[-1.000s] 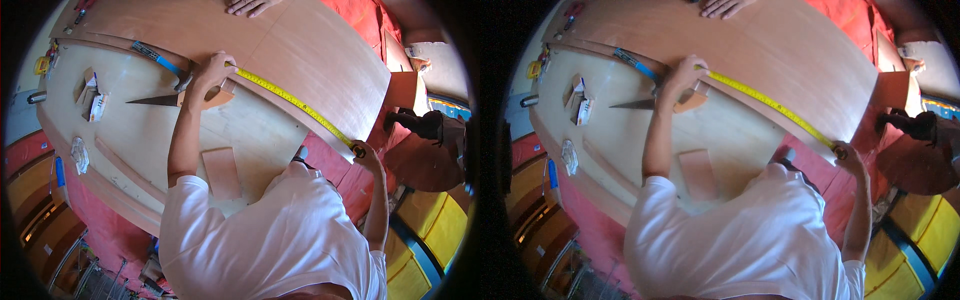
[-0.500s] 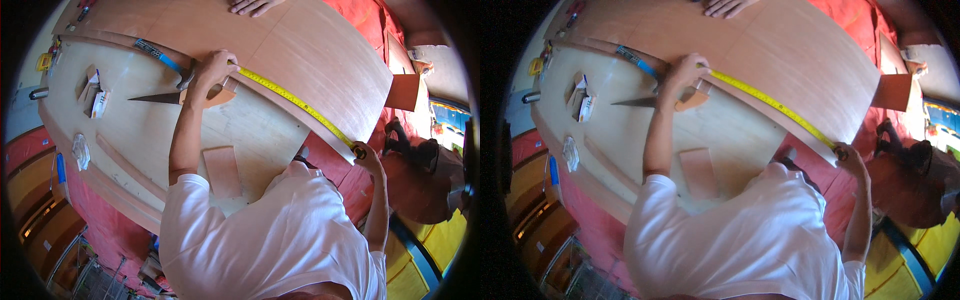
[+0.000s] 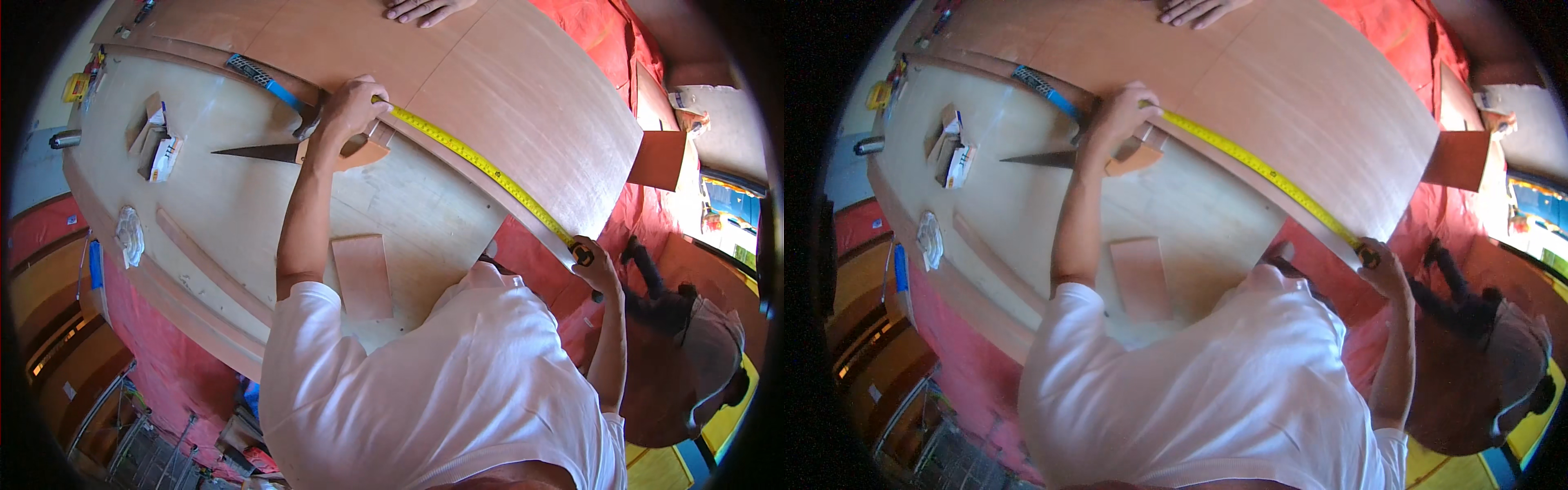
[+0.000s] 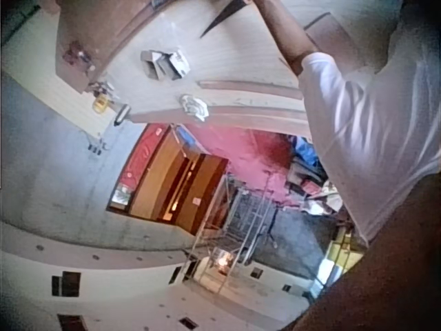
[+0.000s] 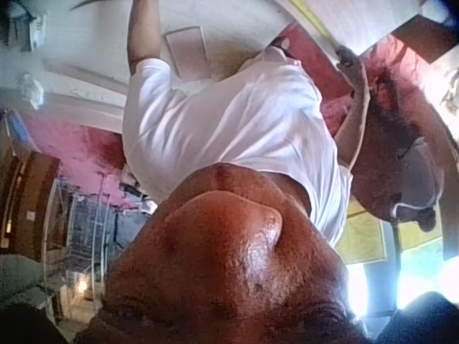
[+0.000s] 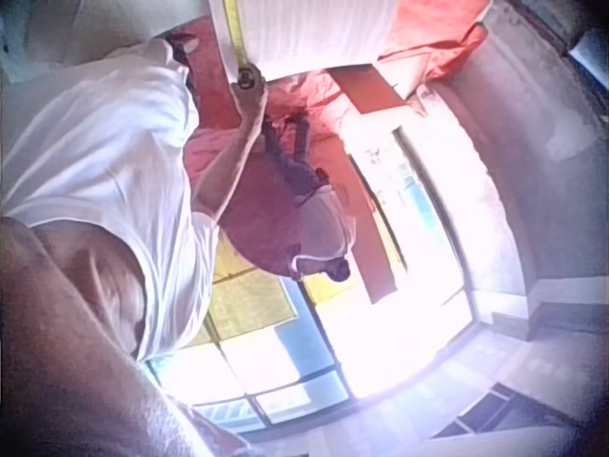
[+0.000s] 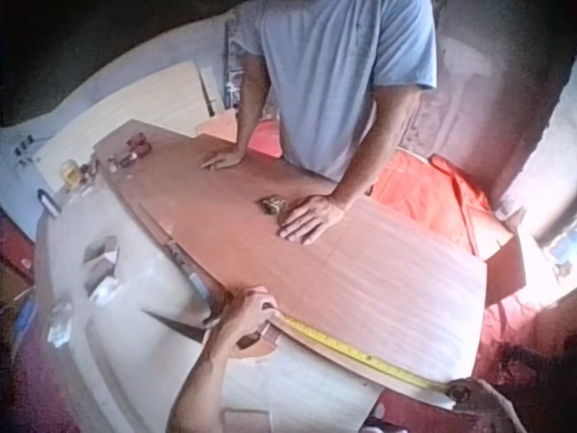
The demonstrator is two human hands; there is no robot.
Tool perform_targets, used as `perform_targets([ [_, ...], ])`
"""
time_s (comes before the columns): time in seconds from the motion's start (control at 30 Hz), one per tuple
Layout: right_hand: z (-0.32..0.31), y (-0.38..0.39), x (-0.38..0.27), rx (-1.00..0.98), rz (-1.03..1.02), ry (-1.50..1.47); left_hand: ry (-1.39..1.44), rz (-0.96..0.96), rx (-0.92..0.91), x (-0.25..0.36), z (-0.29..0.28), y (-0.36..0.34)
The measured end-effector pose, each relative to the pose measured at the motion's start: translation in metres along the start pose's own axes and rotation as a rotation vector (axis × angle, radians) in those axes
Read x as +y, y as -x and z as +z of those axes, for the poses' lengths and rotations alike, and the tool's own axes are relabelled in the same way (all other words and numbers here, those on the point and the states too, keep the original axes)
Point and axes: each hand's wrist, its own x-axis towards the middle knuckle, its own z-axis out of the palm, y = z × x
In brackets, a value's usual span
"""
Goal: The person measures and marks wooden boards using a pencil and a measuring tape, then scrapes the edge of a board using a hand tool.
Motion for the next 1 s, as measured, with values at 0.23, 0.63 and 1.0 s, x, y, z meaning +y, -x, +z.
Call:
perform_targets([
  [0.23,0.001,0.001,0.003,0.008,0.005,0.011,-0.004,0.001,0.01,0.005,0.0,0.002],
  [0.63,0.006,-0.001,0.011,0.034,-0.014,0.006,0.024,-0.012,0.012,0.006,-0.001,0.003],
  [1.0,0.004,-0.003,0.011,0.002,-0.01,0.0,0.024,0.041,0.034,-0.005,0.006,0.0],
])
